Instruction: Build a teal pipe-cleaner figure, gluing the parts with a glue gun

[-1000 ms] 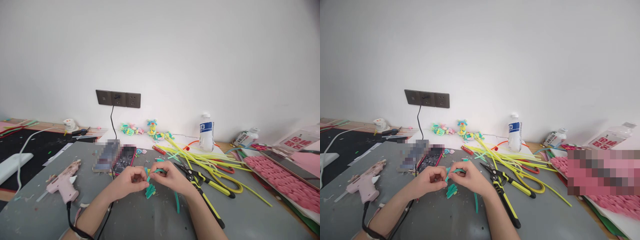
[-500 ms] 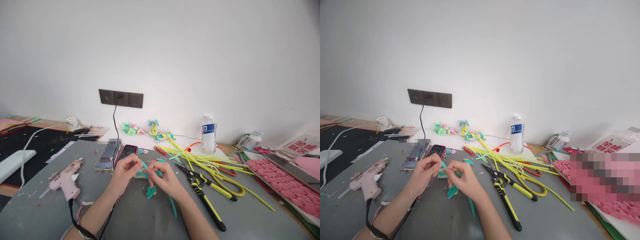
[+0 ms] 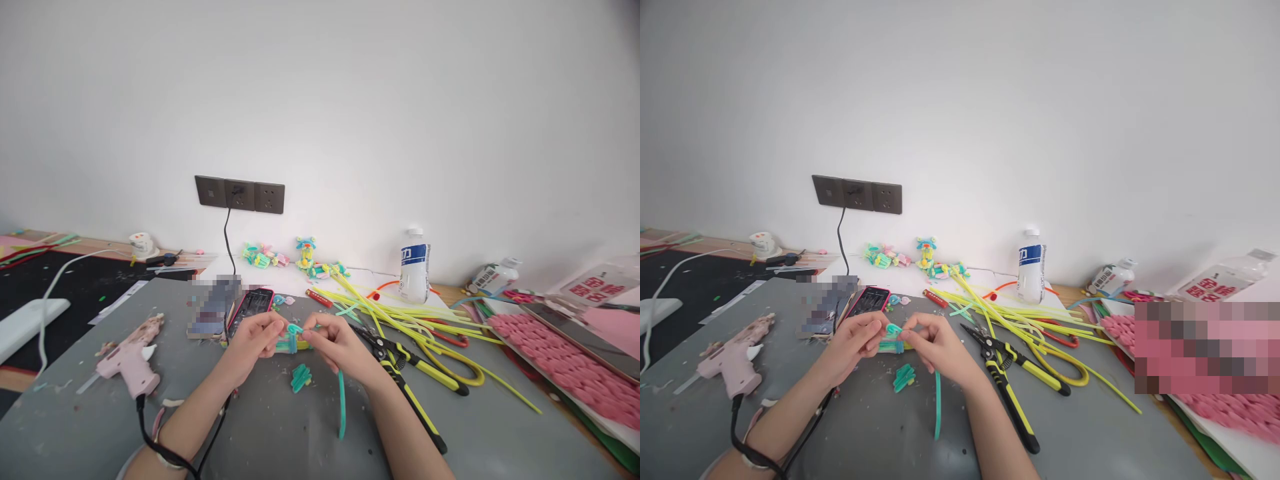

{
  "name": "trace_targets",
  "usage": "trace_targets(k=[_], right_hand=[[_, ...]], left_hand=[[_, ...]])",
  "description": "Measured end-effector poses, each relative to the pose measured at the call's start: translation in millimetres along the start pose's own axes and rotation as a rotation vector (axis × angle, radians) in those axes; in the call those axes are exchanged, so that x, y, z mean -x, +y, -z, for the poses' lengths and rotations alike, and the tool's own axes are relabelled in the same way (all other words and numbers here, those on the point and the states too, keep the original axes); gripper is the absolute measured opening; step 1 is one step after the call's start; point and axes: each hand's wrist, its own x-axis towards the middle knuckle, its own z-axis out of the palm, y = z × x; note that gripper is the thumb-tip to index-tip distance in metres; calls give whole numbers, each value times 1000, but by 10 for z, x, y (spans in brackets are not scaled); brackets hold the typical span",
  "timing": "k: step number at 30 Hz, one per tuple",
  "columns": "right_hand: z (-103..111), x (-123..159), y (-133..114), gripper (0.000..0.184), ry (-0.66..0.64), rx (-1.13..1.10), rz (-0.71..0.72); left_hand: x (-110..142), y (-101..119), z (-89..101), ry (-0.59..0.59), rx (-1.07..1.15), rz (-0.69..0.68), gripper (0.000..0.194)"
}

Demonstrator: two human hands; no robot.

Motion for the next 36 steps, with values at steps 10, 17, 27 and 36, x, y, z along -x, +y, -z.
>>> trace_targets(k=[10,17,27,36], right_hand=[[84,20,-36,32,14,104,74],[51,21,-45,24,19,120,142],[-27,41,-4,32,34,44,112],[-128,30,-26,38,136,34,182]], left_hand=[[33,29,-3,-196,-231,-3,30],[38,0,10,-249,-212,61,28],[53,7,-14,-249,-219,49,39],[45,18,-57,-121,-70,-74,41]])
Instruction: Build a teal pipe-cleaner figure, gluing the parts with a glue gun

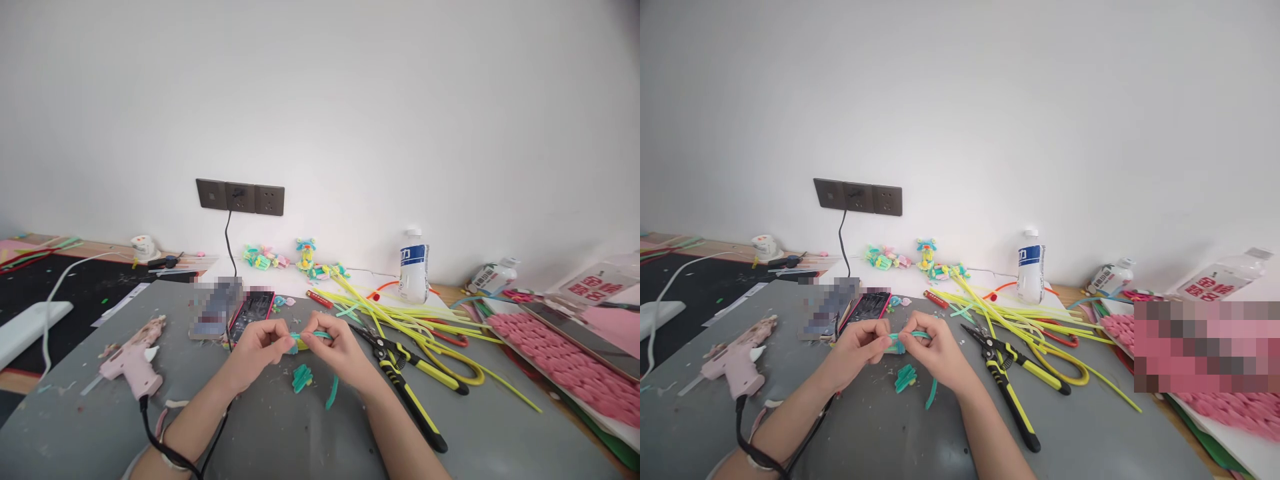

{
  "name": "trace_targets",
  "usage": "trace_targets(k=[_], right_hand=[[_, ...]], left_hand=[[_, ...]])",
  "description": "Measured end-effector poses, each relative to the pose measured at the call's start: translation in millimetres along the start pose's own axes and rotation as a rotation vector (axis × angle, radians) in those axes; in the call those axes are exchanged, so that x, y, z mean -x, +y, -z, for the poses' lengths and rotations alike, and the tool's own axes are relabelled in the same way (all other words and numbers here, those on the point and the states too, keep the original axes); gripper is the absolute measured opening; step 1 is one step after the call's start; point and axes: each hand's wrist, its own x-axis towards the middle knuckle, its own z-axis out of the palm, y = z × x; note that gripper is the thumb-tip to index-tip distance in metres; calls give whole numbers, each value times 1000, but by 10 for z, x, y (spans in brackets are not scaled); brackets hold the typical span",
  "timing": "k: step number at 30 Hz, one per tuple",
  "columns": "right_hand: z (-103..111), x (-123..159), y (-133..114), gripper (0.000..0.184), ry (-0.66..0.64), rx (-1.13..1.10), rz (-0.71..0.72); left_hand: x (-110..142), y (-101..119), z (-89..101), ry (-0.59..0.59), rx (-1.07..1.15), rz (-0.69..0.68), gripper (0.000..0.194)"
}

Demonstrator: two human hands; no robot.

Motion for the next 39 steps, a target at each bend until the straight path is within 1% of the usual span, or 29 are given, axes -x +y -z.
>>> trace_targets(k=[4,6,9,13,16,20,23,25,27,30,33,35,39], right_hand=[[-88,-40,54,36,70,20,78],[-127,-58,94,34,81,-18,93],[-144,-70,155,32,89,-114,48],[-102,-74,165,32,158,-158,29],[-99,-69,111,32,112,-147,42],[-175,-58,56,34,11,-123,25],[-232,-54,57,35,-45,-141,-3],[-228,-53,58,37,-77,-174,-34],[-173,-51,51,39,-79,-184,-59],[0,-42,33,40,-71,-168,-100],[197,-25,19,40,-78,-130,-140],[286,-17,12,40,-77,-60,-141],[333,-17,2,35,-114,84,-122]], left_hand=[[1,-15,-17,125,63,-91,41],[1,-28,-17,172,81,-138,41],[-5,-39,-9,201,103,-192,40],[-21,-33,2,212,112,-215,39],[-28,-32,4,237,127,-229,37],[-20,-43,-7,276,147,-251,37],[-15,-45,-26,260,153,-234,39],[-19,-36,-33,248,164,-199,42],[-26,-23,-29,246,176,-150,43],[-34,-7,-7,220,197,-65,45],[-34,-6,10,146,193,2,52],[-30,-11,14,80,154,25,50],[-8,-23,12,-55,5,79,41]])
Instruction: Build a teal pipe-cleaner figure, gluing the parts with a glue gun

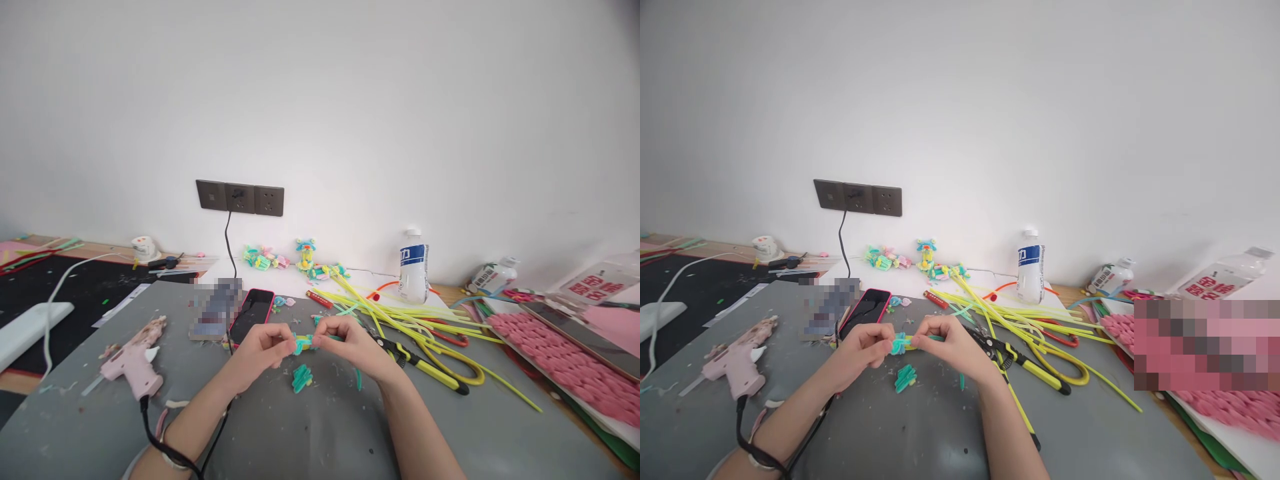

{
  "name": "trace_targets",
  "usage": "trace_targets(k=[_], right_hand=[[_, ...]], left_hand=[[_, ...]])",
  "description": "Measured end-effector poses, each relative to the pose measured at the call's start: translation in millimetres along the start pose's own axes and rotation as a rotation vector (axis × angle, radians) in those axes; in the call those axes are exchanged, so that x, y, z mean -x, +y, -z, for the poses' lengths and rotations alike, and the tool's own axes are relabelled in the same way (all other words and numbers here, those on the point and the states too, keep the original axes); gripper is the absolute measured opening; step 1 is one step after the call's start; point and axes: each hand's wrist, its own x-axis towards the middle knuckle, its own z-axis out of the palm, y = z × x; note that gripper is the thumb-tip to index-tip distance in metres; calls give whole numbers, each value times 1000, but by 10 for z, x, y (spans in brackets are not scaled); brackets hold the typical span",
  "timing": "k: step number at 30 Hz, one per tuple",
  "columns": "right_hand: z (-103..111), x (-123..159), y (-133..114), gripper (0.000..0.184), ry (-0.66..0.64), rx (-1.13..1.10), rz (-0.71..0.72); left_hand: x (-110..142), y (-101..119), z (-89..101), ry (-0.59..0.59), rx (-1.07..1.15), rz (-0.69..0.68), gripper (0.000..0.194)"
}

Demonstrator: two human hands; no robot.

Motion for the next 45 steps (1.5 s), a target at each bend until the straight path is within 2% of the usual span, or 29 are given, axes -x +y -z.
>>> trace_targets(k=[7,13,18,26,30,36,42,45], right_hand=[[-47,-1,-25,25,15,51,9],[-124,-18,-35,27,65,-12,29],[-129,-22,6,28,77,-14,47],[-146,-29,13,32,135,-31,28],[-217,-29,19,38,82,-86,32],[-386,-29,5,43,-30,-237,-53],[-488,-46,42,43,-182,-274,-9],[-456,-47,45,40,-143,-274,6]], left_hand=[[35,-8,-9,-106,-135,124,38],[36,0,-17,-47,-169,160,41],[30,57,-27,-9,-187,61,38],[0,34,21,141,-192,-123,35],[1,5,37,238,-157,-191,36],[2,-17,47,305,-125,-258,33],[-4,-37,5,294,-78,-246,34],[-4,-3,1,261,-2,-183,38]])
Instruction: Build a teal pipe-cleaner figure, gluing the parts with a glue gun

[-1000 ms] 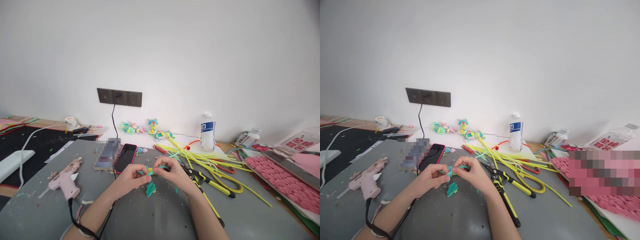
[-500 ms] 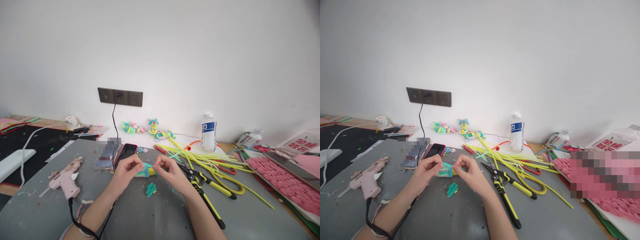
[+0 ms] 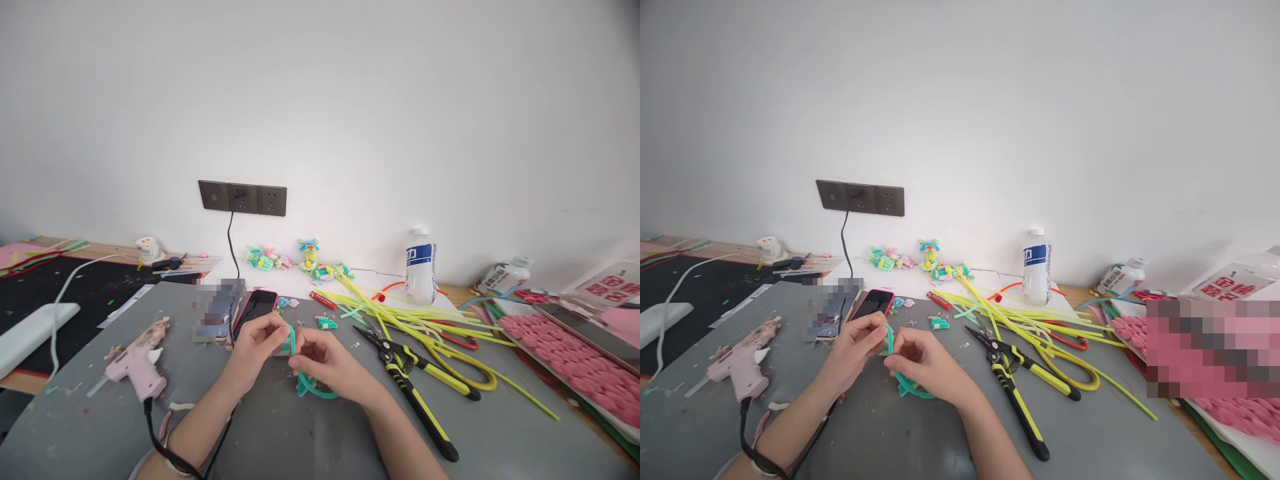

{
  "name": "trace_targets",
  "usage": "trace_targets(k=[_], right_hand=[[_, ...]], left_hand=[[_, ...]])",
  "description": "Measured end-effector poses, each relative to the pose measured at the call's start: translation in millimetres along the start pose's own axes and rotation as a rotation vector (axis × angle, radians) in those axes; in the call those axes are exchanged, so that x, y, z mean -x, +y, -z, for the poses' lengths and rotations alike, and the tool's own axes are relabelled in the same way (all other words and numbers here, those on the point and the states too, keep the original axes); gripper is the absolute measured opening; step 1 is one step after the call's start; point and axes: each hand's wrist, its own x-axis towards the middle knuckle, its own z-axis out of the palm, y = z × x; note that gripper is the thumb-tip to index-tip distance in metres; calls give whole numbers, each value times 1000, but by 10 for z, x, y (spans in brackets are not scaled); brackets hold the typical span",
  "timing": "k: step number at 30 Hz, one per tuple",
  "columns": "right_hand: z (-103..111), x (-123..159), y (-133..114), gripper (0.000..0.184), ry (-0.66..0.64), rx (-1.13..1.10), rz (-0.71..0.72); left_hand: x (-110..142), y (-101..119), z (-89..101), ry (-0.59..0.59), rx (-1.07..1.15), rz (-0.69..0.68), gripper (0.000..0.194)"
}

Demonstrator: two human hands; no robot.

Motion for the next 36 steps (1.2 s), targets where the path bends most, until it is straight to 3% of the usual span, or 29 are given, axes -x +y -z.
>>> trace_targets(k=[6,10,14,24,32,36], right_hand=[[206,50,-90,36,149,189,57],[340,92,-109,33,199,284,27],[397,97,-120,32,237,273,52],[396,88,-109,30,272,195,105],[335,80,-118,30,207,136,68],[354,97,-101,33,139,142,-27]], left_hand=[[-25,102,28,39,43,108,53],[-19,69,40,-80,-44,143,46],[-14,28,44,-185,-174,163,36],[0,-13,63,-261,-211,181,35],[-21,-5,46,-86,-113,174,46],[-29,1,46,-23,-65,103,45]])
